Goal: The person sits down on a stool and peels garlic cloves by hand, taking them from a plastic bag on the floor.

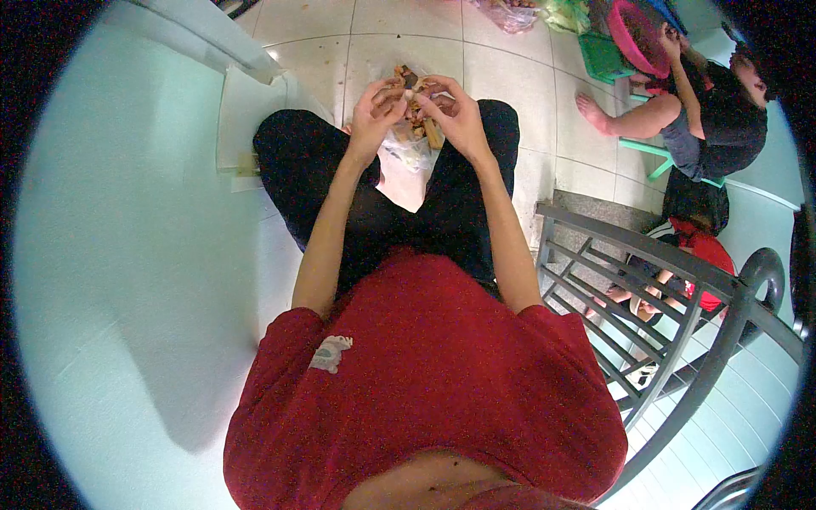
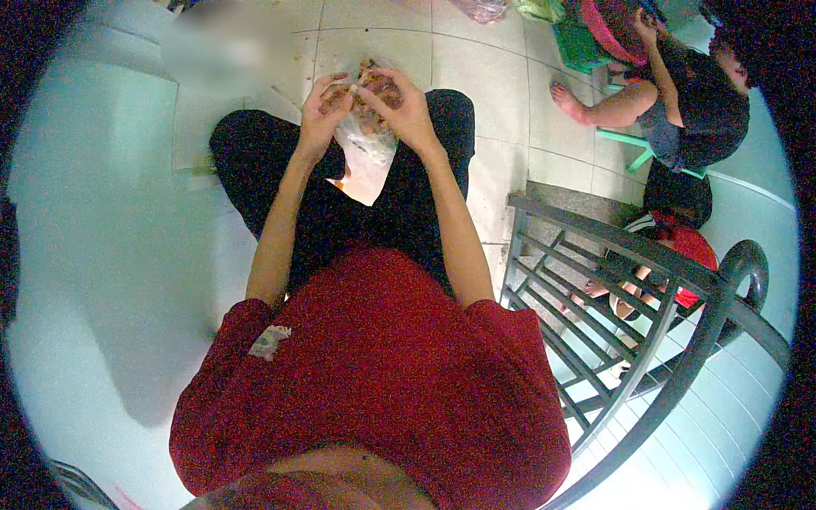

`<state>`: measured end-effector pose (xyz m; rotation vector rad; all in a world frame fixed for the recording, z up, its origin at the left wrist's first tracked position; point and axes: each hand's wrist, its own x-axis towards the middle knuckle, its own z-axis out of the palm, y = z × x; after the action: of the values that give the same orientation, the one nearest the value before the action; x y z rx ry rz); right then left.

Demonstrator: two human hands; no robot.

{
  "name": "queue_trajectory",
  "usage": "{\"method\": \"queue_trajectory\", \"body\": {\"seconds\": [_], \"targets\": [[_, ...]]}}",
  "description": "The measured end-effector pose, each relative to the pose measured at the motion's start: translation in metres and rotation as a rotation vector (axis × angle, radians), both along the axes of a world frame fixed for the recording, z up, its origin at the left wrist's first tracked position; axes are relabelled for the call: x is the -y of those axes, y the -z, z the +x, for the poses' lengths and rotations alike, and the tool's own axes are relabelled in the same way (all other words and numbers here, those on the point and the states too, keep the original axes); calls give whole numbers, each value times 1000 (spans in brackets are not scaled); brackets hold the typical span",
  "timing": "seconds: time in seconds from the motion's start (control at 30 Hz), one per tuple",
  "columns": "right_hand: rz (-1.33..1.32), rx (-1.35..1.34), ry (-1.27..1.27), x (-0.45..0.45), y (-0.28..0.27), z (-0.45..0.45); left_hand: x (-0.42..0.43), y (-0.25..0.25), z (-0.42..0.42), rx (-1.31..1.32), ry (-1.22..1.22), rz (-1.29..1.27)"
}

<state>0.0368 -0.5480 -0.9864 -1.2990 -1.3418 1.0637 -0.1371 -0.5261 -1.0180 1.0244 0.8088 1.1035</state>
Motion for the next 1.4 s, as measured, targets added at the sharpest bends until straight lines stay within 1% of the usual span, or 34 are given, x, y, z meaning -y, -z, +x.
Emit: {"method": "queue_trajectory", "body": {"seconds": [0.07, 0.1, 0.23, 0.3, 0.43, 0.5, 0.57, 0.7, 0.77, 0.9, 0.97, 1.03, 1.1, 1.33, 1.4], "targets": [[36, 50, 12, -2, 3, 1, 1, 1, 0, 86, 20, 38], [71, 100, 24, -3, 5, 1, 1, 2, 0, 86, 19, 37], [46, 149, 65, -1, 5, 0, 1, -1, 1, 42, 88, 25], [-9, 69, 103, -2, 7, 0, 1, -1, 0, 43, 102, 16], [-6, 31, 87, 0, 1, -2, 1, 4, 1, 49, 110, 43], [-18, -55, 103, 0, 3, -2, 0, 5, 1, 62, 108, 46], [-1, -48, 107, -3, 10, -1, -1, 8, 1, -3, 97, 149], [17, -31, 93, -3, 12, -1, 0, 9, 1, 1, 97, 138], [24, -9, 69, -3, 16, 1, 1, 7, 3, 78, 91, -38], [63, 9, 29, -4, 23, 2, 1, 7, 0, 19, 43, -2], [53, 30, 43, -4, 22, 3, 0, 7, -1, 86, 32, -85], [41, 52, 57, -4, 24, 4, 0, 5, 0, 75, 8, -81], [40, 18, 48, -5, 28, 5, 0, 3, 0, 65, -17, -77], [27, -40, 37, -2, 19, 4, 1, 0, 0, 93, 48, -6], [45, 26, 52, -4, 23, 6, 1, -2, -1, 75, 73, 14]]}}
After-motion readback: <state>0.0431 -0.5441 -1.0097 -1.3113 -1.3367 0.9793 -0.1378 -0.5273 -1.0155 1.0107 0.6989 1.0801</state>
